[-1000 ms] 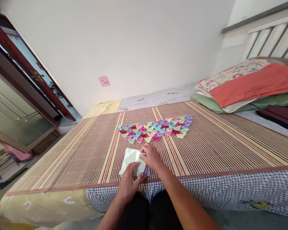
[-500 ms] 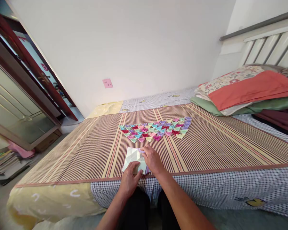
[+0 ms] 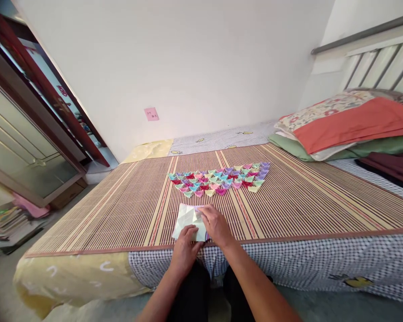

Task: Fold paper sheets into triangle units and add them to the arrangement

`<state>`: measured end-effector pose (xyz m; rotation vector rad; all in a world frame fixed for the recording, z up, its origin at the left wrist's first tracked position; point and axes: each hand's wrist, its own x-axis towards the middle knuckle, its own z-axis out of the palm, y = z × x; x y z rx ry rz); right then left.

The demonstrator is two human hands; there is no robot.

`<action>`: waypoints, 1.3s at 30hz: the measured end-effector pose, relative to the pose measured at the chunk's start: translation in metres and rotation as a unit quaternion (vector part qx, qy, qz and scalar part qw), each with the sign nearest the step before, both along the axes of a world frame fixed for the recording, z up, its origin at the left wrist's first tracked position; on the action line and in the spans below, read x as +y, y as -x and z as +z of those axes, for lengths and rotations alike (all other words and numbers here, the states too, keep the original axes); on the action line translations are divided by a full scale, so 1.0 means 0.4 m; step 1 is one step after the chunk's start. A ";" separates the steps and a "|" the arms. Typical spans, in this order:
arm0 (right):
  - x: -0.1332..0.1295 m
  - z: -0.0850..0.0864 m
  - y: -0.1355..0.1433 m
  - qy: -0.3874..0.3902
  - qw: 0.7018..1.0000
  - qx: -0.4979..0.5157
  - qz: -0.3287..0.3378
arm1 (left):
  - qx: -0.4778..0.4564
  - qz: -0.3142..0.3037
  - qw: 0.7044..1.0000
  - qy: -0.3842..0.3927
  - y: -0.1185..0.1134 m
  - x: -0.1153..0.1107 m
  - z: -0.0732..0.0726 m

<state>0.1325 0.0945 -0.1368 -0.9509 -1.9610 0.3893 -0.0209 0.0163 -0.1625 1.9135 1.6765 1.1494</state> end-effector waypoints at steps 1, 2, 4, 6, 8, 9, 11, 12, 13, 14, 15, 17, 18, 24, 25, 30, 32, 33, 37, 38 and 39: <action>-0.003 -0.001 -0.001 -0.004 1.000 0.000 0.000 | -0.002 -0.001 1.000 0.000 0.001 0.000 0.001; -0.006 -0.001 -0.001 -0.007 1.000 -0.001 -0.001 | -0.004 -0.003 1.000 0.000 0.003 0.000 0.002; -0.013 -0.002 -0.002 -0.012 1.000 -0.004 -0.004 | -0.008 -0.007 1.000 0.000 0.006 0.001 0.004; -0.019 -0.003 -0.003 -0.013 1.000 -0.009 -0.005 | -0.012 -0.010 1.000 0.000 0.009 0.002 0.007; -0.024 -0.002 -0.002 -0.014 1.000 -0.014 -0.005 | -0.016 -0.013 1.000 0.000 0.011 0.003 0.008; -0.025 -0.002 -0.002 -0.014 1.000 -0.017 -0.004 | -0.018 -0.013 1.000 0.000 0.011 0.003 0.009; -0.026 0.000 0.000 -0.014 1.000 -0.023 -0.004 | -0.021 -0.013 1.000 0.000 0.010 0.002 0.009; -0.026 0.002 0.002 -0.013 1.000 -0.027 -0.005 | -0.022 -0.012 1.000 0.000 0.009 0.001 0.009; -0.024 0.003 0.004 -0.013 0.999 -0.032 -0.006 | -0.023 -0.012 1.000 0.000 0.009 0.000 0.009; -0.021 0.005 0.006 -0.012 0.999 -0.037 -0.007 | -0.024 -0.011 1.000 0.000 0.008 0.000 0.008; -0.018 0.006 0.008 -0.011 0.999 -0.042 -0.007 | -0.025 -0.010 1.000 0.000 0.008 -0.001 0.008; -0.009 0.009 0.014 -0.008 0.998 -0.056 -0.007 | -0.026 -0.010 1.000 0.001 0.009 -0.001 0.006; -0.004 0.011 0.017 -0.005 0.998 -0.063 -0.005 | -0.027 -0.010 1.000 0.001 0.009 -0.001 0.006; 0.014 0.030 0.021 0.013 0.995 -0.097 -0.015 | -0.034 -0.012 0.999 0.001 0.014 0.002 0.001; 0.013 0.034 0.019 0.016 0.995 -0.098 -0.017 | -0.037 -0.011 0.999 0.000 0.014 0.003 0.000; 0.005 0.038 0.016 0.032 0.997 -0.071 -0.019 | -0.054 -0.003 0.999 -0.006 0.012 0.006 -0.003; 0.002 0.038 0.016 0.044 0.998 -0.042 -0.022 | -0.069 -0.006 0.998 -0.011 0.012 0.003 0.004; 0.001 0.039 0.016 0.051 0.998 -0.023 -0.024 | -0.079 -0.008 0.997 -0.017 0.013 0.000 0.011; 0.002 0.056 0.014 0.084 0.994 0.069 -0.014 | -0.134 0.021 0.989 -0.053 0.029 -0.030 0.046; 0.004 0.061 0.013 0.098 0.991 0.093 -0.004 | -0.150 0.039 0.986 -0.060 0.038 -0.038 0.055; 0.006 0.066 0.011 0.115 0.986 0.118 0.009 | -0.168 0.061 0.982 -0.065 0.049 -0.046 0.063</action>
